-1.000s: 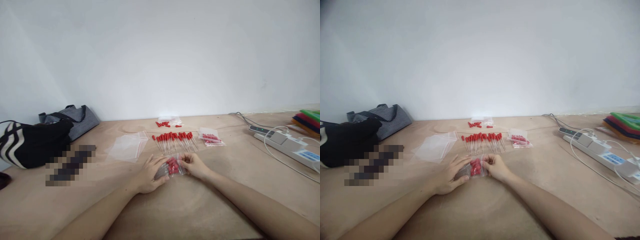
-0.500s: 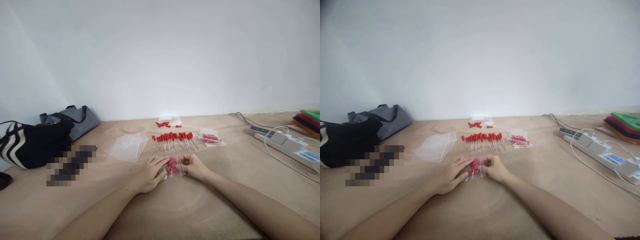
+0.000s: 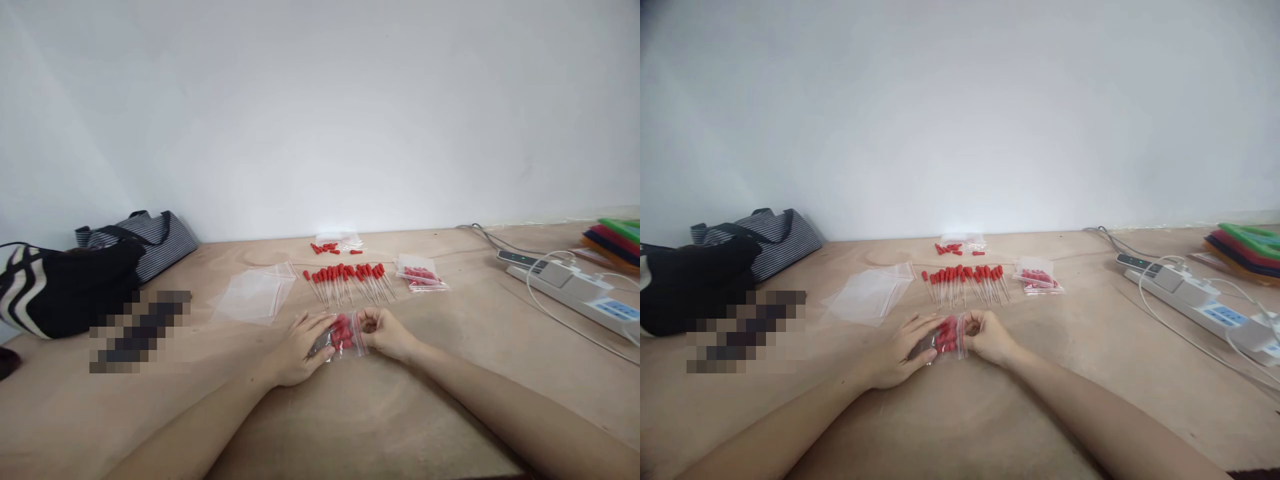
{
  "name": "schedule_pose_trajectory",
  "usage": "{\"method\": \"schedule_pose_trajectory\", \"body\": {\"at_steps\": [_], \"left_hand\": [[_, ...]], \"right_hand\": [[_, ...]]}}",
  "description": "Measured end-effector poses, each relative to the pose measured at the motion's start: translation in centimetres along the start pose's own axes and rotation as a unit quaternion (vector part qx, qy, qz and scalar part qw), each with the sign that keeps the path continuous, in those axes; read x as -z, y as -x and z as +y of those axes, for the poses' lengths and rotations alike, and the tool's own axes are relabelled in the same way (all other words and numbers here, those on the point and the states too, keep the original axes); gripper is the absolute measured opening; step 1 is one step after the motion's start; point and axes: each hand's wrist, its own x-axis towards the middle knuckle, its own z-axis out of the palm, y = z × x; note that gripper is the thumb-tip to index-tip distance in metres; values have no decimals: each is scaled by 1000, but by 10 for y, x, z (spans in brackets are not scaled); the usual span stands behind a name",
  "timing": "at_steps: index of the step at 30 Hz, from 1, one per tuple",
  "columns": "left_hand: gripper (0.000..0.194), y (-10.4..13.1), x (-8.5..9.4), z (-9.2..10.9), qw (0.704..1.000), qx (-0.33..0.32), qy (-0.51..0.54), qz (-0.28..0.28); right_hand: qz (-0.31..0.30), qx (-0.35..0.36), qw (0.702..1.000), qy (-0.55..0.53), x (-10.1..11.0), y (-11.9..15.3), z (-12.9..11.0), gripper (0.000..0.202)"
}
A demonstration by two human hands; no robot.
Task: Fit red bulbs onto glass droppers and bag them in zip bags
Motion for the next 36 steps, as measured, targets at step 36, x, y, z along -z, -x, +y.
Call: {"method": "schedule_pose_trajectory", "body": {"at_steps": [36], "left_hand": [[49, 6, 15, -17, 999, -6, -8, -31]], "right_hand": [[15, 73, 961, 265, 5, 4, 2, 24]]}}
